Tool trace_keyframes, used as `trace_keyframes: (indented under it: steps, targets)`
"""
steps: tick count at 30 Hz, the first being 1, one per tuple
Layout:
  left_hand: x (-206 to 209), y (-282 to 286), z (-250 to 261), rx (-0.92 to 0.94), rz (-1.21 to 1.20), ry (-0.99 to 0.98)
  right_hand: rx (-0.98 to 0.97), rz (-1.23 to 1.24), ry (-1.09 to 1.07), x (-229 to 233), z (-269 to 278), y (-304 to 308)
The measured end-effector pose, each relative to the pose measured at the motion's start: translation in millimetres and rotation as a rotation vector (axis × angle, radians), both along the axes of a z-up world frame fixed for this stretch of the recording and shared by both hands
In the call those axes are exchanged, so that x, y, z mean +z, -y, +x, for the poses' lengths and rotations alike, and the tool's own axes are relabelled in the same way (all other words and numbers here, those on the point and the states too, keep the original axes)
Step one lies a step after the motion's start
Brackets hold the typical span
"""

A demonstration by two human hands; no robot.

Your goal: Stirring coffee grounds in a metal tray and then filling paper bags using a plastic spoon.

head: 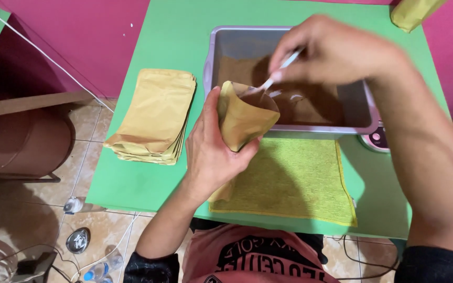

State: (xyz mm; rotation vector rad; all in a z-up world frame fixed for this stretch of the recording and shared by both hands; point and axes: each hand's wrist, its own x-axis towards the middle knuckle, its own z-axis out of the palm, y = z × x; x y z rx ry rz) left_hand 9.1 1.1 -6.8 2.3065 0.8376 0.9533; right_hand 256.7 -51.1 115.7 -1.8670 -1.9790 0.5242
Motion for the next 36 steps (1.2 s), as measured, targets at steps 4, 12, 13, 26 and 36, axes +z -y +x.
trace_keyframes:
  steps: [4, 12, 13, 26, 36]
  targets:
    - [-1, 0, 0, -0.005, 0.017, 0.037, 0.096, -0.008, -0.049, -13, -25, -5]
    - [-2, -4, -1, -0.011, 0.035, 0.052, -0.045, 0.011, -0.09, -16, 44, -5]
    - [0, -5, -1, -0.012, -0.008, 0.029, -0.195, -0.045, -0.046, -24, 57, -7]
    - [5, -9, -2, -0.043, -0.06, 0.06, -0.173, -0.332, -0.032, -119, 33, -63]
    - [10, -8, -3, -0.033, -0.1, 0.023, -0.264, -0.225, -0.198, -122, 81, -42]
